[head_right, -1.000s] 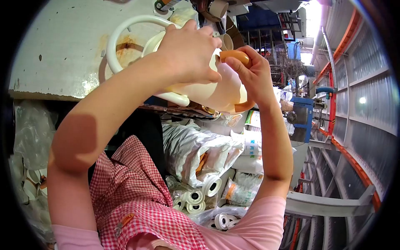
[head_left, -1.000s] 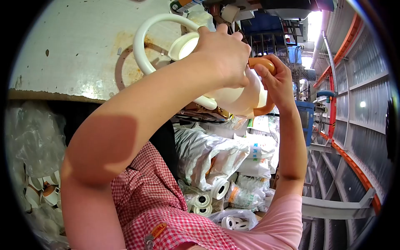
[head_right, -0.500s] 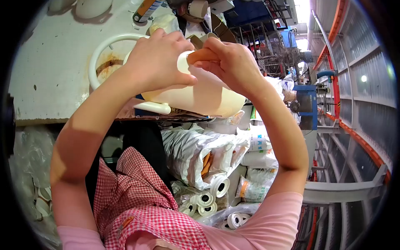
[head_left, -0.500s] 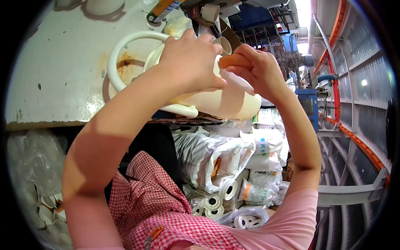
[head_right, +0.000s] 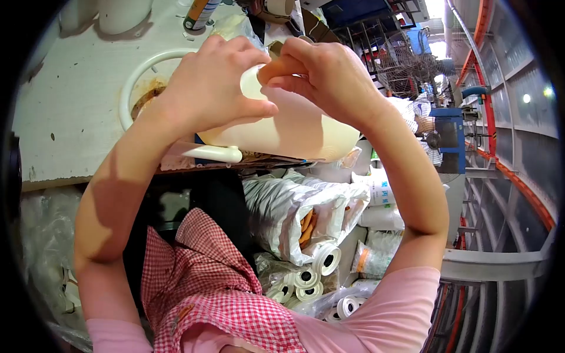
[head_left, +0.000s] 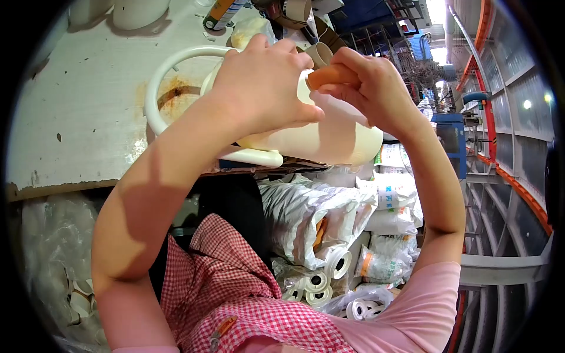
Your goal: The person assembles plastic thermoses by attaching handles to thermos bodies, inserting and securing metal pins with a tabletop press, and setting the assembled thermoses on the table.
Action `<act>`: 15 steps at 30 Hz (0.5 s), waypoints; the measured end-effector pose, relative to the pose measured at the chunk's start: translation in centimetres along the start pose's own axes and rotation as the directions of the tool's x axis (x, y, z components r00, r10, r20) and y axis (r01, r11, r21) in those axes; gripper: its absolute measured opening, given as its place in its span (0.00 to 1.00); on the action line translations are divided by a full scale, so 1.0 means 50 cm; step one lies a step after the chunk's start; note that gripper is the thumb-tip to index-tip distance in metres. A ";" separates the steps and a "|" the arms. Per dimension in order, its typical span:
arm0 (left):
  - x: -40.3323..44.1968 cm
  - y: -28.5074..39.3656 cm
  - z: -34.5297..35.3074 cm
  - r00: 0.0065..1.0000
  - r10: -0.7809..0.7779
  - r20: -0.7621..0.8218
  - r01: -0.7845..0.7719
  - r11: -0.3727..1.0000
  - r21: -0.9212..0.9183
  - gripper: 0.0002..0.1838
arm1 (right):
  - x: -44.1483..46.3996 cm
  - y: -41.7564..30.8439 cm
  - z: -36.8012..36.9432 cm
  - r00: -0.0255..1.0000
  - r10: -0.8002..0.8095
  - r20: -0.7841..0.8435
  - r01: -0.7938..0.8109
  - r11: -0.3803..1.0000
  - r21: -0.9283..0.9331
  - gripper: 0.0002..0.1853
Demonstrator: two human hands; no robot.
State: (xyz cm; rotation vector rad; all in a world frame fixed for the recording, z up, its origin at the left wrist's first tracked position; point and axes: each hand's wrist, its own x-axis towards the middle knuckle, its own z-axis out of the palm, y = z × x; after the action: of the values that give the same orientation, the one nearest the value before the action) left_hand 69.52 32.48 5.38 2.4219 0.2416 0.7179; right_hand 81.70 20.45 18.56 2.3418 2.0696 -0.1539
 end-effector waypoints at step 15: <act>-0.044 0.027 -0.075 0.996 -0.051 0.072 0.057 0.995 -0.082 0.29 | -0.018 0.064 0.016 0.997 0.036 0.061 -0.033 0.998 -0.057 0.11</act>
State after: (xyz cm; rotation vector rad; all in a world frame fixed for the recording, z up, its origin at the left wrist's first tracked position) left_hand 65.65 32.52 7.75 2.3469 0.2427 0.6065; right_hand 84.72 19.12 17.65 2.3090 1.9782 -0.1638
